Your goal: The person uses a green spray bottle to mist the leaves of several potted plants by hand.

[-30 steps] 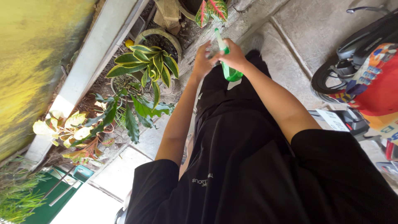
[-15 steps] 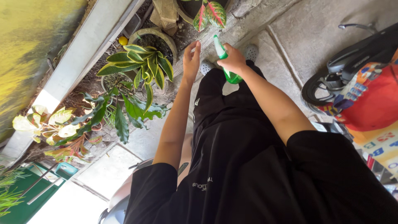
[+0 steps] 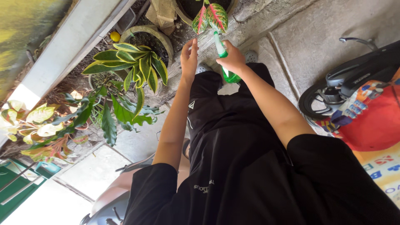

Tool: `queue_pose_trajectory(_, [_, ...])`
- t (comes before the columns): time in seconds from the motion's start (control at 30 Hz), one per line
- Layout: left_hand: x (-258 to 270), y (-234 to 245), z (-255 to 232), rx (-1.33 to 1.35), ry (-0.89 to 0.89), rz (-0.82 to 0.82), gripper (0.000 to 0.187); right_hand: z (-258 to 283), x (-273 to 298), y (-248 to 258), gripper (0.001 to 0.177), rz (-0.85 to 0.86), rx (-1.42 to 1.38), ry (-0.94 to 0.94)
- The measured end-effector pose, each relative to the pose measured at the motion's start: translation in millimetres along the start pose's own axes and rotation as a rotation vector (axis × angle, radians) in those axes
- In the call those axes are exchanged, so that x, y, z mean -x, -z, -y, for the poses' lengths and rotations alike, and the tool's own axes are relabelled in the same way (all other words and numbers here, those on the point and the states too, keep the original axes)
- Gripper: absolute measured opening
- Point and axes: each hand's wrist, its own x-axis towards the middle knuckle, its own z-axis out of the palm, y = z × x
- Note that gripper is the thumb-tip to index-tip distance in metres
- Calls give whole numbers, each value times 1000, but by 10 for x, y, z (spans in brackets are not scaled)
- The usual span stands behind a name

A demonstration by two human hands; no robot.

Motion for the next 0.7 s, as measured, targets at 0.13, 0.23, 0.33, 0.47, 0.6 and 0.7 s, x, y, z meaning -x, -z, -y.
queue_pose_trajectory(0.13, [-76, -63, 53, 34, -21, 25, 47, -70, -114, -15, 59, 24, 8, 24])
queue_pose_trajectory(0.23, [-142, -136, 95, 90, -46, 42, 47, -83, -172, -14, 60, 10, 19, 27])
queue_pose_trajectory(0.33, [-258, -195, 121, 130, -38, 31, 47, -72, -255, 42, 67, 7, -13, 18])
queue_pose_trajectory(0.47, [-425, -230, 218, 117, -63, -6, 48, -124, -393, 51, 61, -15, 52, 76])
queue_pose_trajectory(0.6, [-693, -272, 362, 92, -80, -75, 47, -257, -653, 30, 63, -5, 96, 56])
queue_pose_trajectory(0.7, [-915, -314, 501, 142, -223, -87, 44, -402, -879, -15, 70, -24, 19, 160])
